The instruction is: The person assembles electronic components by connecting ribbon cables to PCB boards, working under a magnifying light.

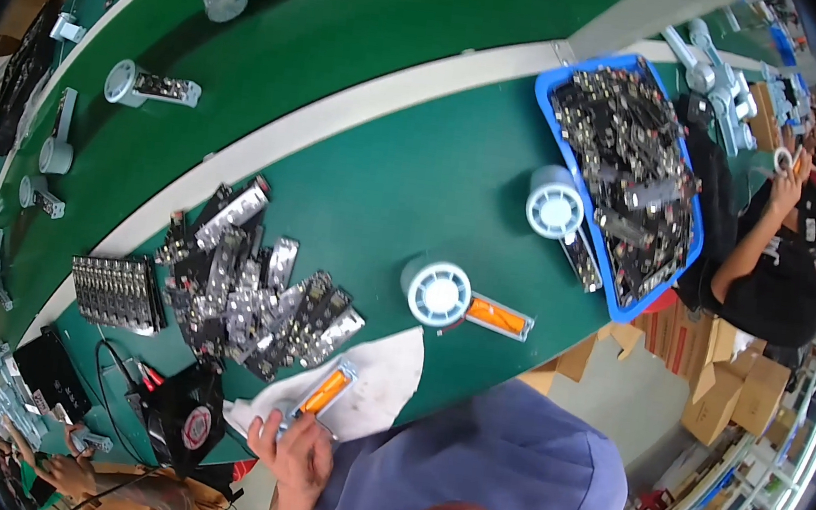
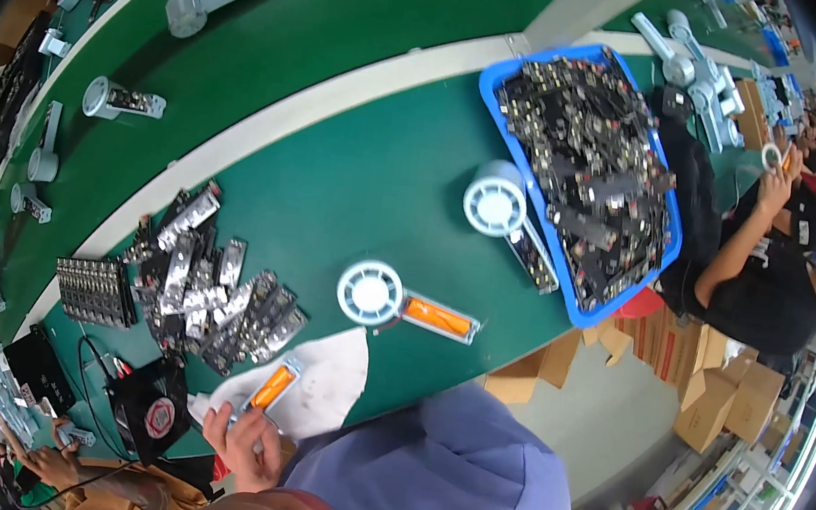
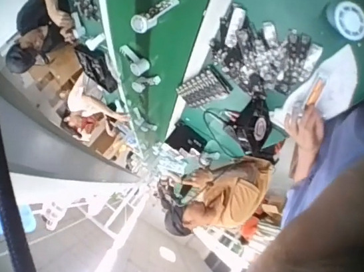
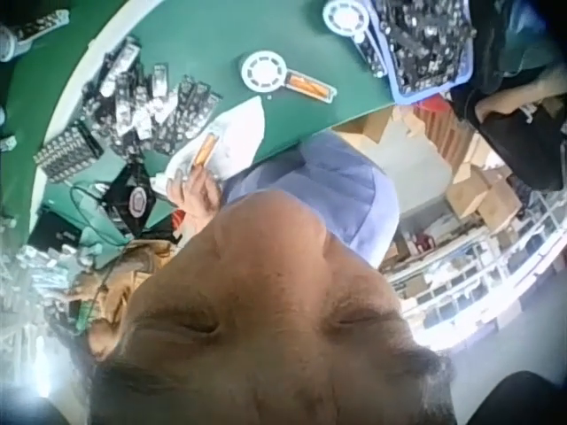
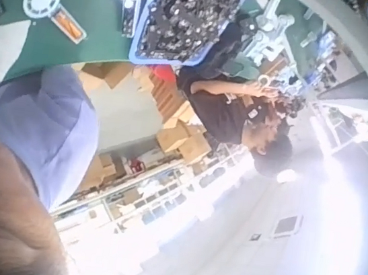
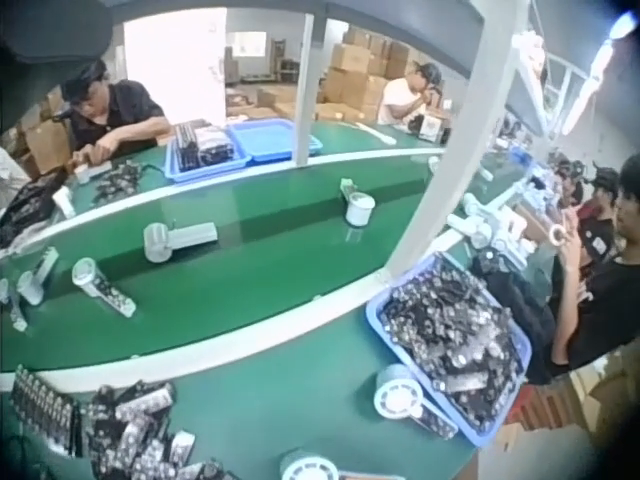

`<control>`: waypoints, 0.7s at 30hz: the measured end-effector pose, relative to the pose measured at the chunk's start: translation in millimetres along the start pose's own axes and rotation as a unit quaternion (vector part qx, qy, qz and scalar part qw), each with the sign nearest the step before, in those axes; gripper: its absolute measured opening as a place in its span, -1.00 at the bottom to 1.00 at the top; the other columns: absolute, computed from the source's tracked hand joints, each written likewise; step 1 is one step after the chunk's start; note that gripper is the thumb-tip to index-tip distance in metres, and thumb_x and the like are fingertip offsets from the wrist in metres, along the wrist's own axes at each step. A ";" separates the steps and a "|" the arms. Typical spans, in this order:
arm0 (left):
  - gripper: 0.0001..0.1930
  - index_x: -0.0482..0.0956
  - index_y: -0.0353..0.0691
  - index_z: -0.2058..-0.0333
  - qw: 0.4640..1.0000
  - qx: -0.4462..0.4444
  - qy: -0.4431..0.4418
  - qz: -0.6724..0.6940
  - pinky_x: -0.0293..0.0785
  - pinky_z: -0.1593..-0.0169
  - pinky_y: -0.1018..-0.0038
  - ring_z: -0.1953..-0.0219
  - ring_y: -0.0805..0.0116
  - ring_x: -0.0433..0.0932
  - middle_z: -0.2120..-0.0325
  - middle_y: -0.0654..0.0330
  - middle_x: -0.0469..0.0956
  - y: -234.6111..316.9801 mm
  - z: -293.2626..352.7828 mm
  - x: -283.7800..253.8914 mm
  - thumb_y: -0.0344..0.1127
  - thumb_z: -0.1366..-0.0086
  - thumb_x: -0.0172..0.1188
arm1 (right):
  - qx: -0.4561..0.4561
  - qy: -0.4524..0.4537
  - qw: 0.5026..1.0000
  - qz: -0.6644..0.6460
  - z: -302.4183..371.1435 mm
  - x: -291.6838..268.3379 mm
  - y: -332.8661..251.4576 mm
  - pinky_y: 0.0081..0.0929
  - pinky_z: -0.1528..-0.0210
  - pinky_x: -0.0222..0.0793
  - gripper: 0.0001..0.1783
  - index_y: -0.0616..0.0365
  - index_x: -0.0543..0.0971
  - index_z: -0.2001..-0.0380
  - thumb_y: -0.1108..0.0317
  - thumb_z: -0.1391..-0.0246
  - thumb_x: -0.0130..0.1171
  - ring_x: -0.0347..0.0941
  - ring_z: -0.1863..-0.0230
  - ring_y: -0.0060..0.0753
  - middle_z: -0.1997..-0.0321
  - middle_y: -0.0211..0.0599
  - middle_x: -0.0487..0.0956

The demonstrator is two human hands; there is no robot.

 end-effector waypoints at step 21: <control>-0.82 0.65 -0.16 0.19 0.990 0.051 0.130 0.029 0.43 -0.24 0.07 -0.07 0.14 0.64 0.14 0.25 0.74 15.1 -21.6 -15.1 -0.40 -0.25 0.43 | -0.361 -0.079 0.929 0.032 -15.4 61.9 -78.9 -0.08 -0.31 0.38 -0.47 0.28 0.52 -0.25 0.14 -0.38 0.12 0.49 -0.26 0.31 -0.19 0.31 0.59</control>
Point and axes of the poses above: each hand's wrist, its own z-axis away from the middle knuckle, its own x-axis out of the palm, y = z × x, the point moved 7 cm from there along -z, towards the middle knuckle
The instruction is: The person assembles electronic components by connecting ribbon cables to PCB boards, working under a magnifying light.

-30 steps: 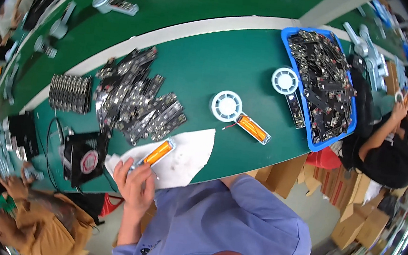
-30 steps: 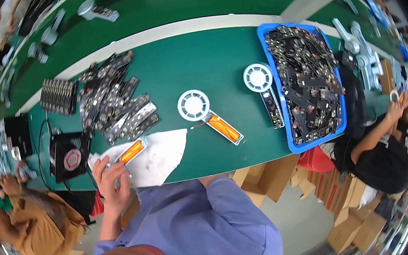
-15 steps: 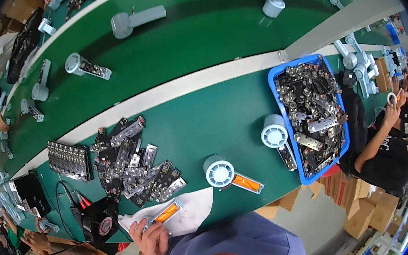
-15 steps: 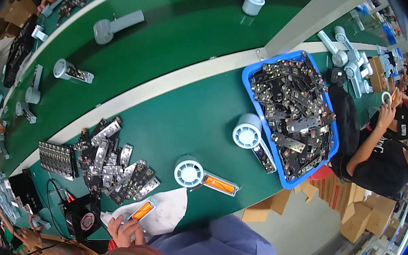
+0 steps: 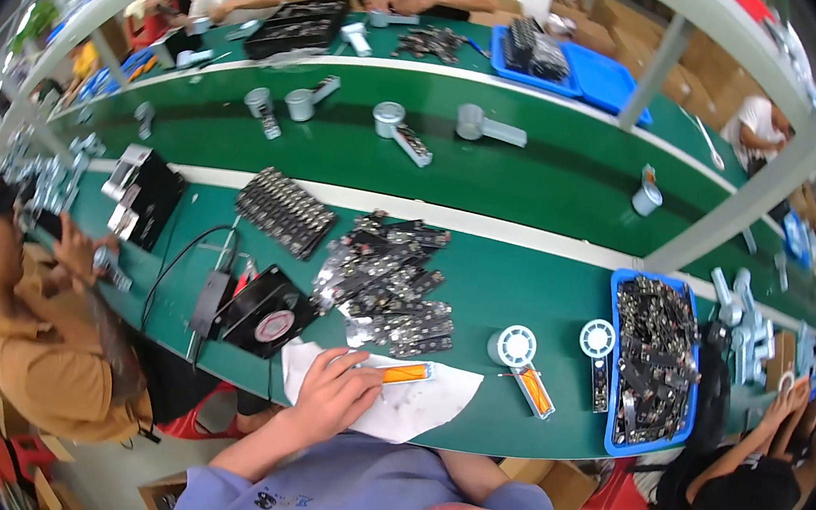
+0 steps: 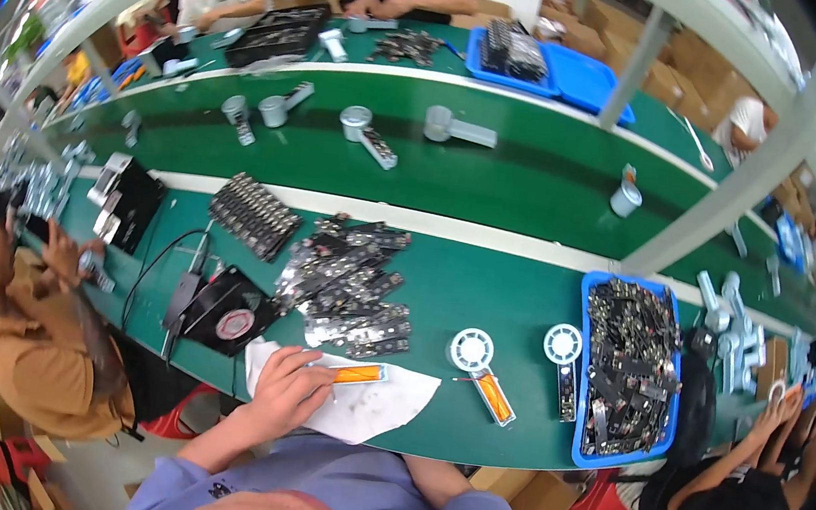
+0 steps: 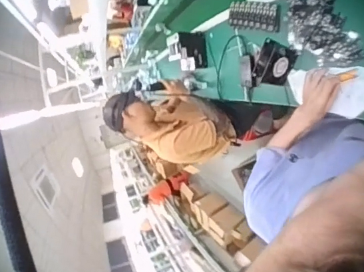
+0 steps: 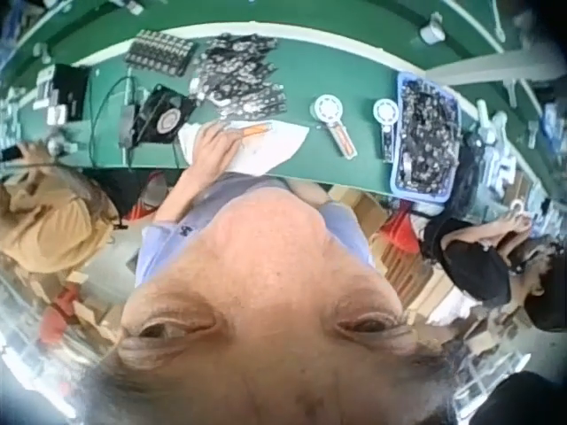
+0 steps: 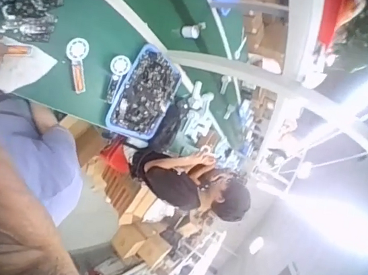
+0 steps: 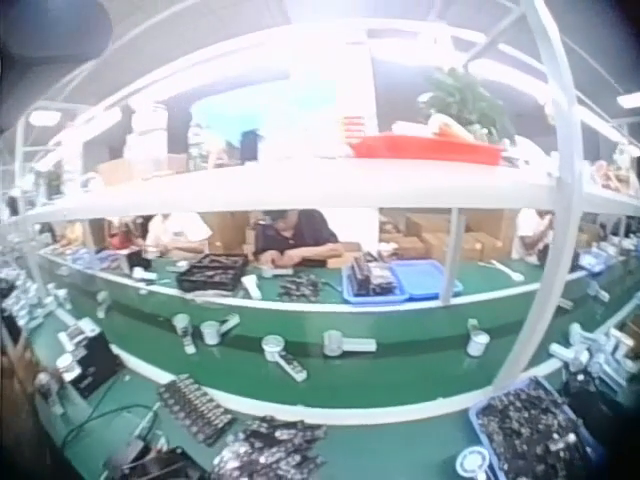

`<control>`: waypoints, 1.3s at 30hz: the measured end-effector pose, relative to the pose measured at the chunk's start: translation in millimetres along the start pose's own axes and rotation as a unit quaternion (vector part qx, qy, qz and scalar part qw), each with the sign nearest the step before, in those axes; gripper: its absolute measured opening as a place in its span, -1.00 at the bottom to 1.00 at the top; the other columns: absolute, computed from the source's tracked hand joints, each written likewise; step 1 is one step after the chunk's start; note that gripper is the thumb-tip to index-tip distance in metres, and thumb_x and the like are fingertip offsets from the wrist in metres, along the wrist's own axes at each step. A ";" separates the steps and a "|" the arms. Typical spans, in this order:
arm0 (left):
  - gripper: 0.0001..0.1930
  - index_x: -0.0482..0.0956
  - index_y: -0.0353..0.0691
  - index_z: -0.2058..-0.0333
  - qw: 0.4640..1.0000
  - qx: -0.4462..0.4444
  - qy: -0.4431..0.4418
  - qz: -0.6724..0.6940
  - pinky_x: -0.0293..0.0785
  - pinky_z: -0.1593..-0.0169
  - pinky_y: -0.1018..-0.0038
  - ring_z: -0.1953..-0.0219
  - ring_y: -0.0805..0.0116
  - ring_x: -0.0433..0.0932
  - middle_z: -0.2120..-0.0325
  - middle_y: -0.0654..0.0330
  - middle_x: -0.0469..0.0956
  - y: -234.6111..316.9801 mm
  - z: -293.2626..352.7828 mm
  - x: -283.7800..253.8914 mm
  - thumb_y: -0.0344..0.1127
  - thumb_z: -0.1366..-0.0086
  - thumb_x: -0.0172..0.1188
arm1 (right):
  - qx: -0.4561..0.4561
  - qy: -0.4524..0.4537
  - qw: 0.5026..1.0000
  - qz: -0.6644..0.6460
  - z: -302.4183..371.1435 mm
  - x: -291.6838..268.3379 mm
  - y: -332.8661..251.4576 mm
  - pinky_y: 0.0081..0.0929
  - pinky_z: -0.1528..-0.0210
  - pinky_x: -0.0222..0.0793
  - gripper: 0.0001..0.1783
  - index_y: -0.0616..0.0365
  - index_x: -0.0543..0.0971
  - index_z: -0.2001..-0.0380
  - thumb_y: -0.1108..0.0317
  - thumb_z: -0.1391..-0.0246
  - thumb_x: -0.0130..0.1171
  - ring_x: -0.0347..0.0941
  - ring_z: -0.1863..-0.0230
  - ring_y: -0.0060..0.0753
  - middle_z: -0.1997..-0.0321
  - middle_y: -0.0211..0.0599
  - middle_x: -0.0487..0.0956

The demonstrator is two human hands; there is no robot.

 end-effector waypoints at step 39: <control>-0.85 0.71 -0.21 0.10 0.957 -0.160 -0.049 0.239 0.14 -0.49 -0.01 -0.24 0.13 0.54 0.10 0.18 0.73 -32.5 -0.8 7.5 -0.37 -0.39 0.31 | 0.061 0.005 0.956 -0.287 -53.3 -161.2 -201.9 -0.59 0.13 0.50 -0.67 0.31 0.55 -0.03 0.47 -0.26 0.37 0.59 0.19 -0.65 0.21 -0.32 0.71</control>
Point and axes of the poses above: each hand's wrist, its own z-axis away from the middle knuckle, its own x-axis out of the palm, y = z × x, the point moved 7 cm from there along -z, towards the middle knuckle
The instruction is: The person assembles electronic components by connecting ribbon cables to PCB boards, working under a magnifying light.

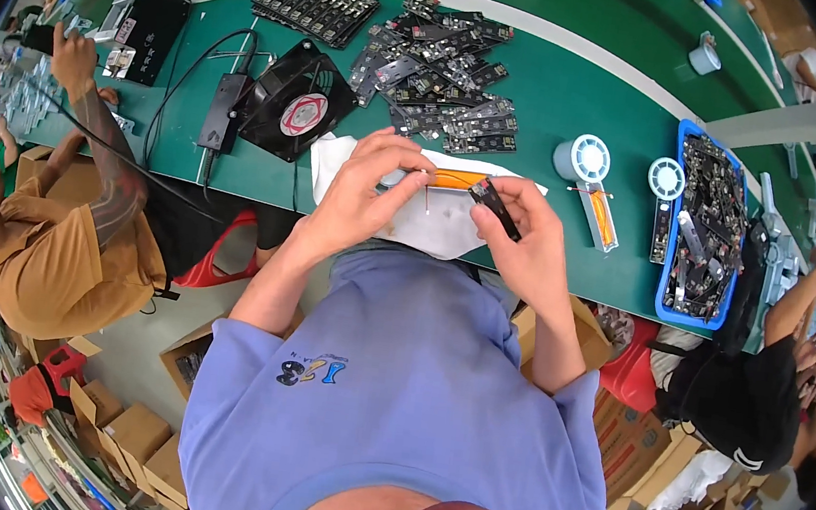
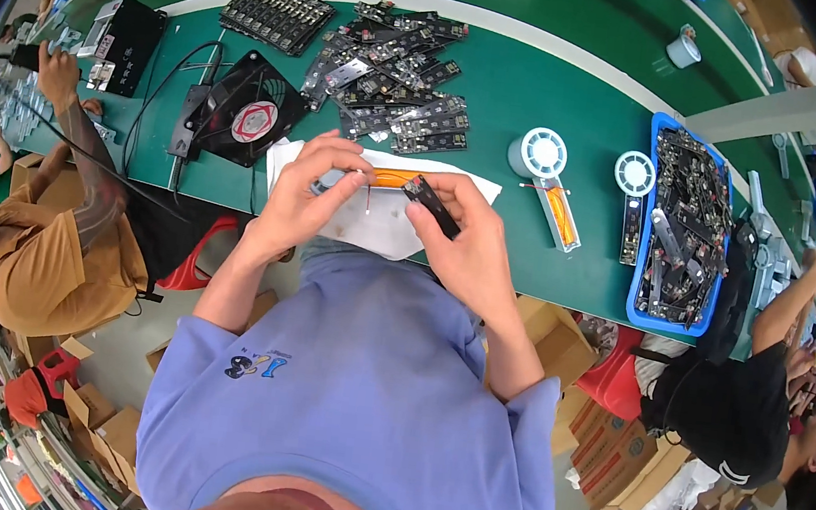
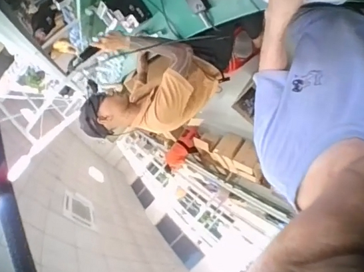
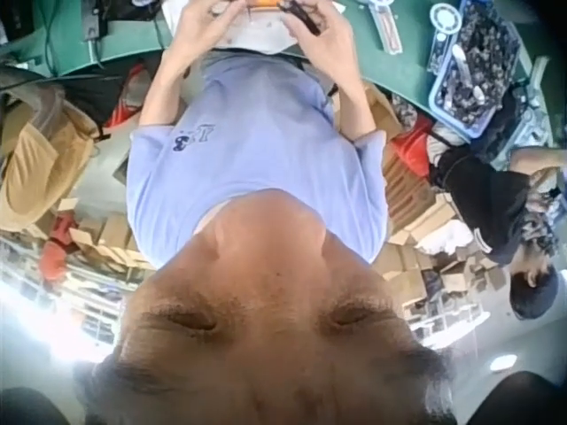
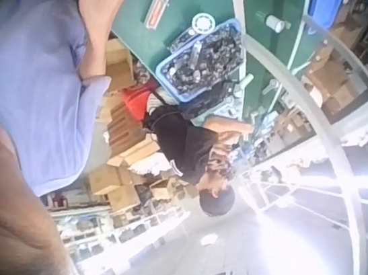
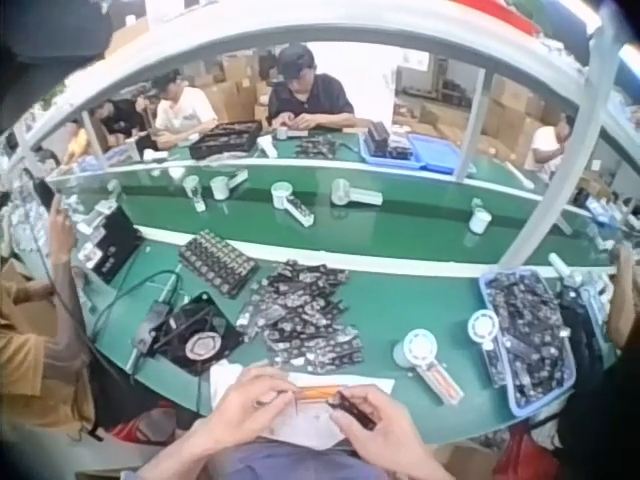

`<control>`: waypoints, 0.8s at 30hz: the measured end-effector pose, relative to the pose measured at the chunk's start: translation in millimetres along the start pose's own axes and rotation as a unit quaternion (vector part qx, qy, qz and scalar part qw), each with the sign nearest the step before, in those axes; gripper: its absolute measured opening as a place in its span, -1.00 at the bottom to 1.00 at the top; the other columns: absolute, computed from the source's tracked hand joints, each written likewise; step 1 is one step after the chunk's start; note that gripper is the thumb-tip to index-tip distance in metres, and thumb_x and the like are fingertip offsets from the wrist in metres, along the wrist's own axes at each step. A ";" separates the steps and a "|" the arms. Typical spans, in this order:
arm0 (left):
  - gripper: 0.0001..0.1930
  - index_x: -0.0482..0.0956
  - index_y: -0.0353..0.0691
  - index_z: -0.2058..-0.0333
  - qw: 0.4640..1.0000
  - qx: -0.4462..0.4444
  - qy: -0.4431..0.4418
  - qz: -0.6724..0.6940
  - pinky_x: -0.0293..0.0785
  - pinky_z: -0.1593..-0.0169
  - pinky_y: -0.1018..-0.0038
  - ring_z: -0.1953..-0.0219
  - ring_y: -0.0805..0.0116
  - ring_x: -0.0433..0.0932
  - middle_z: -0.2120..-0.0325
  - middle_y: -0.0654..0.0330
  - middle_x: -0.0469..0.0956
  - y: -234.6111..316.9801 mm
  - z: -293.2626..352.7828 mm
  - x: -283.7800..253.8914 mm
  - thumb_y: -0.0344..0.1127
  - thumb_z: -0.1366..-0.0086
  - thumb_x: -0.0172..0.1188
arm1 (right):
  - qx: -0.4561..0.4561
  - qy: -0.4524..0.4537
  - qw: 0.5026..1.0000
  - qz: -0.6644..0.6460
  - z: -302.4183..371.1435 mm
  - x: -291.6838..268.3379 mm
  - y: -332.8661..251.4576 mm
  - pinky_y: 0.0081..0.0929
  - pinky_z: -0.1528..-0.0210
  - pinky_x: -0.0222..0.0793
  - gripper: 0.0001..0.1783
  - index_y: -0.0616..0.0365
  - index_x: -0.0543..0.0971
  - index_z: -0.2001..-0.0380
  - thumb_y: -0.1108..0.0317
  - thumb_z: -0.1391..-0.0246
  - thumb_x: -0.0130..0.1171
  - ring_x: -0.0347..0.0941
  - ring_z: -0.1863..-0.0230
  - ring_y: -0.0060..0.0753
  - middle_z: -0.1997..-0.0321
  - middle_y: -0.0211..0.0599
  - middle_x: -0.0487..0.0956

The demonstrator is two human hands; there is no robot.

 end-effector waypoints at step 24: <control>-0.88 0.70 -0.13 0.25 0.992 0.049 0.099 -0.069 0.09 -0.47 -0.09 0.04 0.27 0.62 0.34 0.35 0.69 11.4 -0.6 7.6 -0.38 -0.24 0.42 | 0.021 -0.048 0.997 -0.050 -13.2 26.3 11.6 -0.60 0.32 0.42 -0.67 0.29 0.51 -0.17 0.30 -0.50 0.12 0.52 0.36 -0.64 0.21 -0.29 0.68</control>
Point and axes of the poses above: each hand's wrist, its own z-axis away from the middle knuckle, its own x-axis out of the palm, y = z × x, the point moved 7 cm from there along -z, towards the middle knuckle
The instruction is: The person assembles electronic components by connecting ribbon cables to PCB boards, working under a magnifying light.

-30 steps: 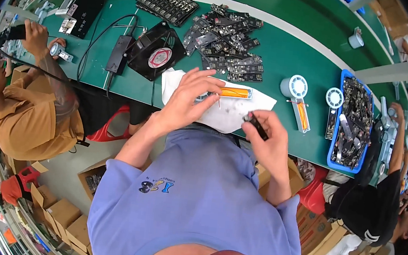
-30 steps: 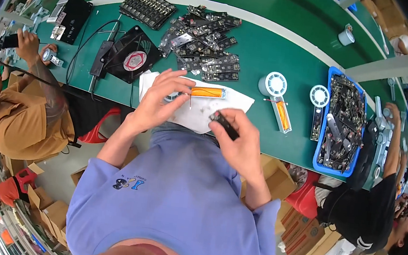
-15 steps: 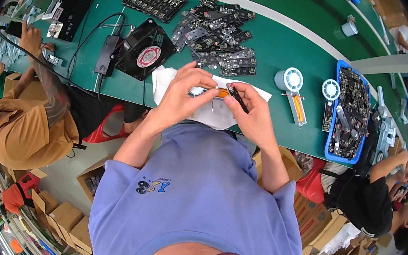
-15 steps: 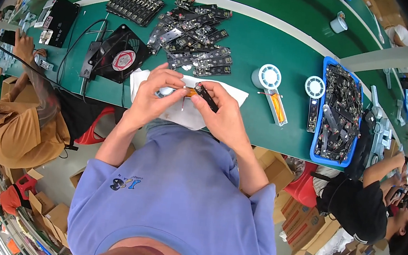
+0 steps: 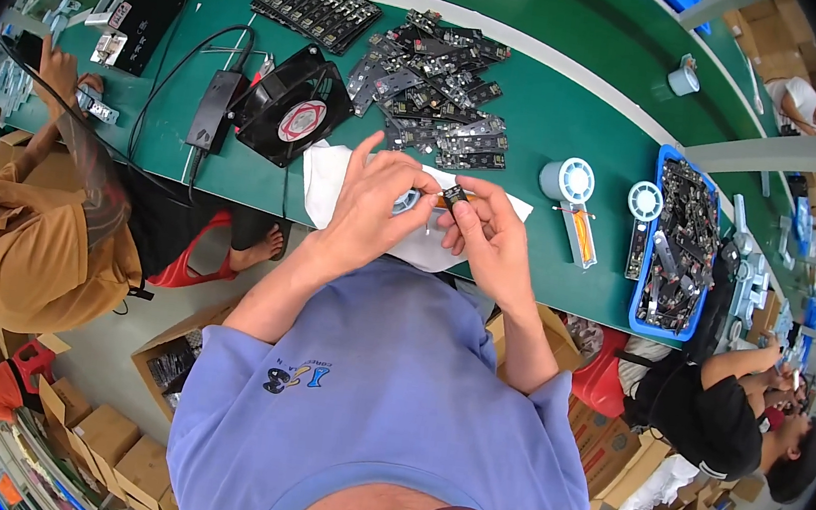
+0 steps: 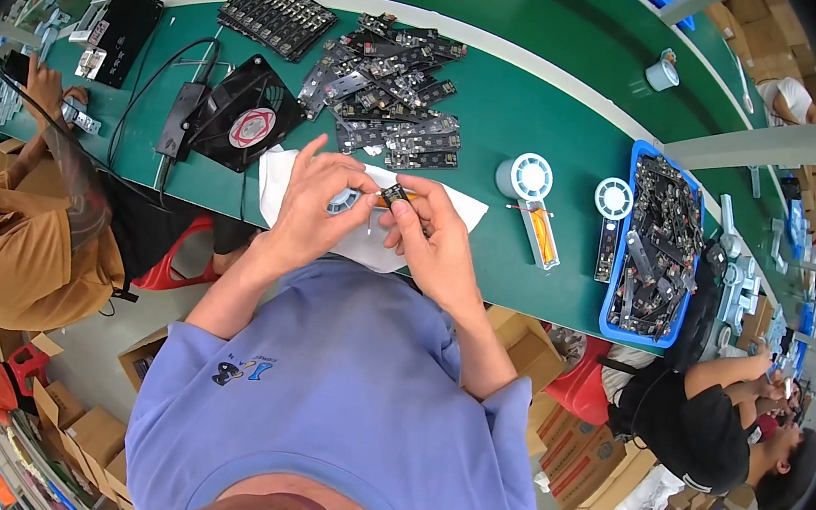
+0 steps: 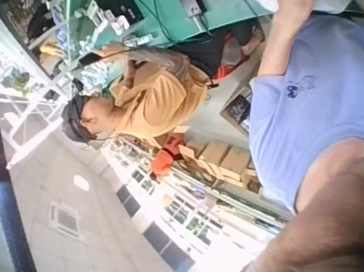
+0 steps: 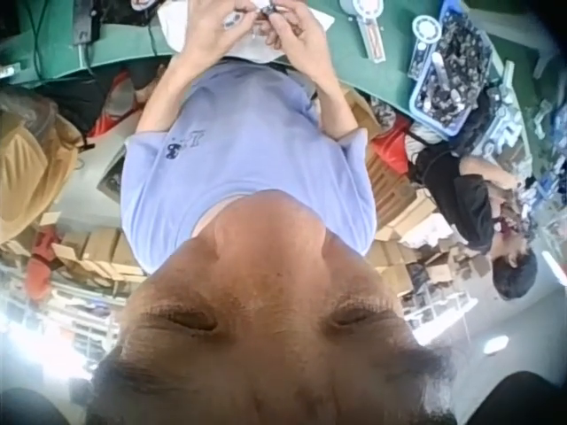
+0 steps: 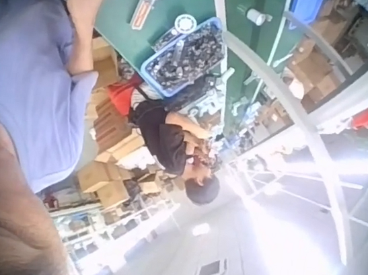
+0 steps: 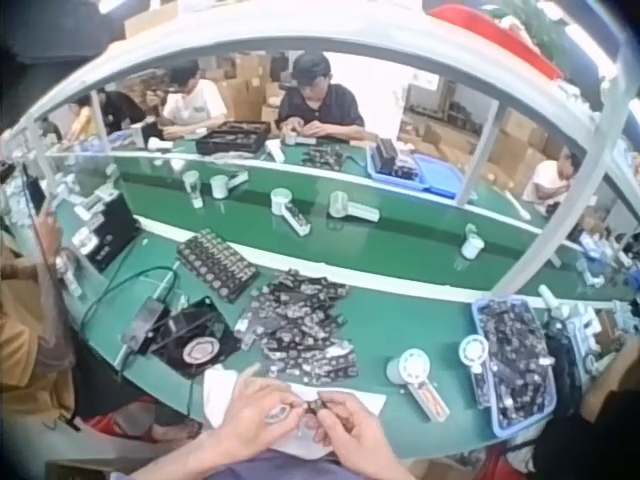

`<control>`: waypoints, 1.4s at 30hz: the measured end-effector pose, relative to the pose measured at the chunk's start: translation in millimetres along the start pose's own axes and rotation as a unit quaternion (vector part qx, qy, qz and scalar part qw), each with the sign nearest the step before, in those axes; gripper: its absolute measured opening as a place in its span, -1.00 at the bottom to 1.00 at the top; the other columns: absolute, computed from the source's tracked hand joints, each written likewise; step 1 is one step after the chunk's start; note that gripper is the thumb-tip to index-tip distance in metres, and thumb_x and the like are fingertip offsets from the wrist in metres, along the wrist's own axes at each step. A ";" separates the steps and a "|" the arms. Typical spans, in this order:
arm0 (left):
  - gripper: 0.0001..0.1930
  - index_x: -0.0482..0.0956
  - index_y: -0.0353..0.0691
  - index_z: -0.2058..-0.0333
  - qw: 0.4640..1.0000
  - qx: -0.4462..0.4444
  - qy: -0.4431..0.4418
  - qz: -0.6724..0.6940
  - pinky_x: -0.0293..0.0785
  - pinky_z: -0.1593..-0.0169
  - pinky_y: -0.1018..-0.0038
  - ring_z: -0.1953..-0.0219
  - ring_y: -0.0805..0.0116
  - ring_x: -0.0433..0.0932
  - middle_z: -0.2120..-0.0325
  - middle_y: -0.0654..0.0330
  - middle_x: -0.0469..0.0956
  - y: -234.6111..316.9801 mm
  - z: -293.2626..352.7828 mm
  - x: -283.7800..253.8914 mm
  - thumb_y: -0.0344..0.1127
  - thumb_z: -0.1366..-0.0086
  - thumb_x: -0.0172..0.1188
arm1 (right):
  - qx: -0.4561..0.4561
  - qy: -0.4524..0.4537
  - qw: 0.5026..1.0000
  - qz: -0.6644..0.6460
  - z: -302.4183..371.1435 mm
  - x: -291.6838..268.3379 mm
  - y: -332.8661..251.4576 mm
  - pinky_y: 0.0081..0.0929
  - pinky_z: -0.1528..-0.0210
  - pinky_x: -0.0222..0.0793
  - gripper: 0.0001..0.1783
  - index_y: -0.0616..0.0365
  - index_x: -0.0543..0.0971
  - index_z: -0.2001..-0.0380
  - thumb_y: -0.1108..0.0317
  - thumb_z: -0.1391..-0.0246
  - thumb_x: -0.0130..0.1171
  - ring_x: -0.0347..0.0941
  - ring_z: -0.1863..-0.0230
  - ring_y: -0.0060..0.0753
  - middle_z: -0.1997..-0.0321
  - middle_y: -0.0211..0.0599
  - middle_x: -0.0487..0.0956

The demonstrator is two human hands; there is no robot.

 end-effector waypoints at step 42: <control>-0.88 0.70 -0.15 0.32 0.994 0.050 0.050 -0.083 0.26 -0.41 -0.02 0.11 0.28 0.63 0.38 0.30 0.66 11.2 -0.3 3.8 -0.42 -0.15 0.44 | -0.046 0.037 0.998 -0.032 -3.6 -0.3 -0.3 -0.52 0.13 0.59 -0.72 0.33 0.55 -0.10 0.35 -0.50 0.13 0.66 0.15 -0.48 0.05 -0.16 0.72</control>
Point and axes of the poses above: each hand's wrist, its own z-axis away from the middle knuckle, its own x-axis out of the palm, y = z × x, the point moved 7 cm from there along -z, towards the middle knuckle
